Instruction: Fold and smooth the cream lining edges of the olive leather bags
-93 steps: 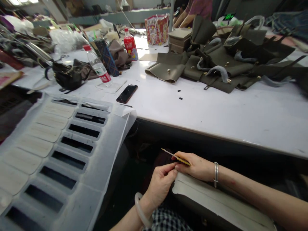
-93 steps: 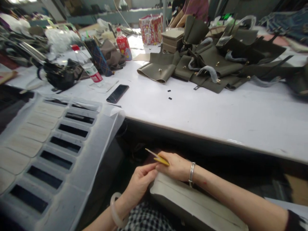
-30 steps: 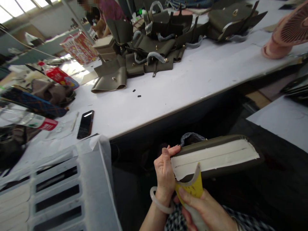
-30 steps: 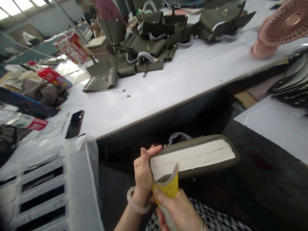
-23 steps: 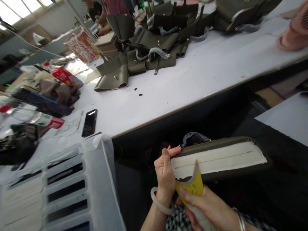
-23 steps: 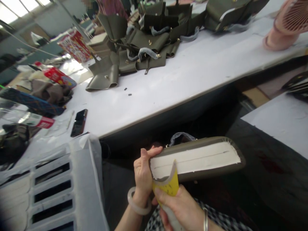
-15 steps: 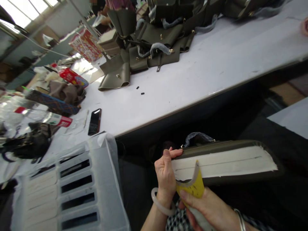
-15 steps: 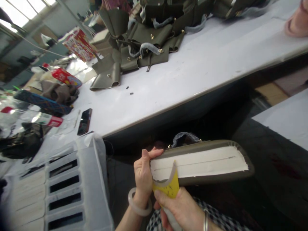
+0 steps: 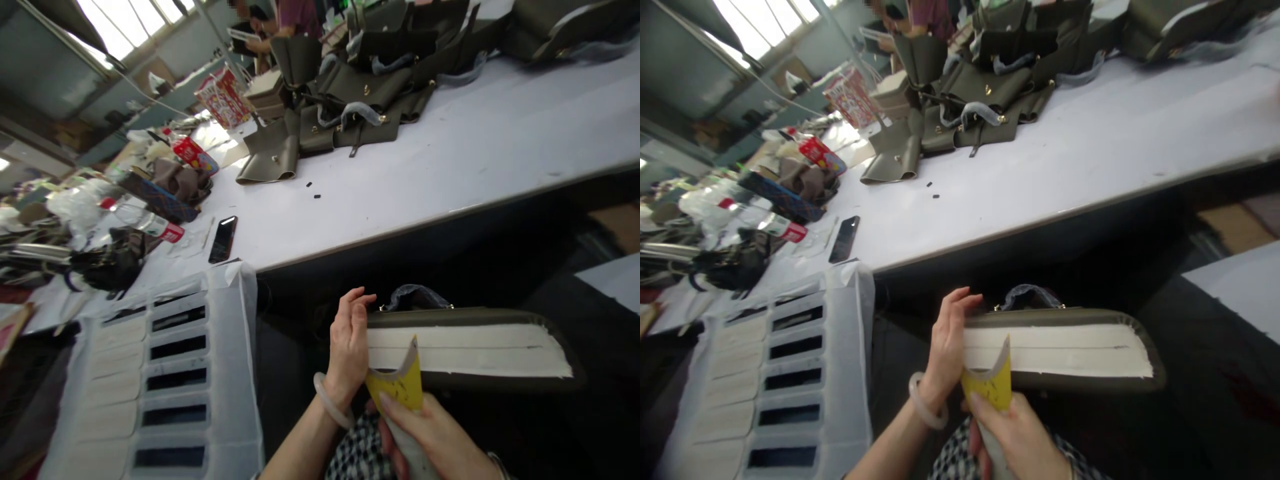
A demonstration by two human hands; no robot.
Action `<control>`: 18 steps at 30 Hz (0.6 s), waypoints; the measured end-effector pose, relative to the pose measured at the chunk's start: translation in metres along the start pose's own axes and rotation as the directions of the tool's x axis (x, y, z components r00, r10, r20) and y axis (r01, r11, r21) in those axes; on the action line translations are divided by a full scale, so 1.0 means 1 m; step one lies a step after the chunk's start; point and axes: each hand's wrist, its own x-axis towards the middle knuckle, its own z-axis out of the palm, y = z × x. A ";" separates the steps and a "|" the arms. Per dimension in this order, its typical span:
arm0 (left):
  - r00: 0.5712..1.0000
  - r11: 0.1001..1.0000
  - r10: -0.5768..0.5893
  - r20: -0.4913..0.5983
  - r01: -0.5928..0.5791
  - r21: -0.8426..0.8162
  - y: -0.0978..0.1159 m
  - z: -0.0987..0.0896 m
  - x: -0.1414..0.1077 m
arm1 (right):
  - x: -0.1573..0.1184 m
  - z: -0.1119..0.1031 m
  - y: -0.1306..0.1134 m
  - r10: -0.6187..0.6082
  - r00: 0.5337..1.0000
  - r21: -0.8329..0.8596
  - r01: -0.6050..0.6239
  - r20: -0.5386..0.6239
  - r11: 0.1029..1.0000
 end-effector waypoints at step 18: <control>0.953 0.601 -0.285 0.104 0.262 -0.755 -0.026 -0.009 -0.075 | 0.071 -0.162 -0.293 -0.831 0.503 -0.942 0.091 -0.236 0.323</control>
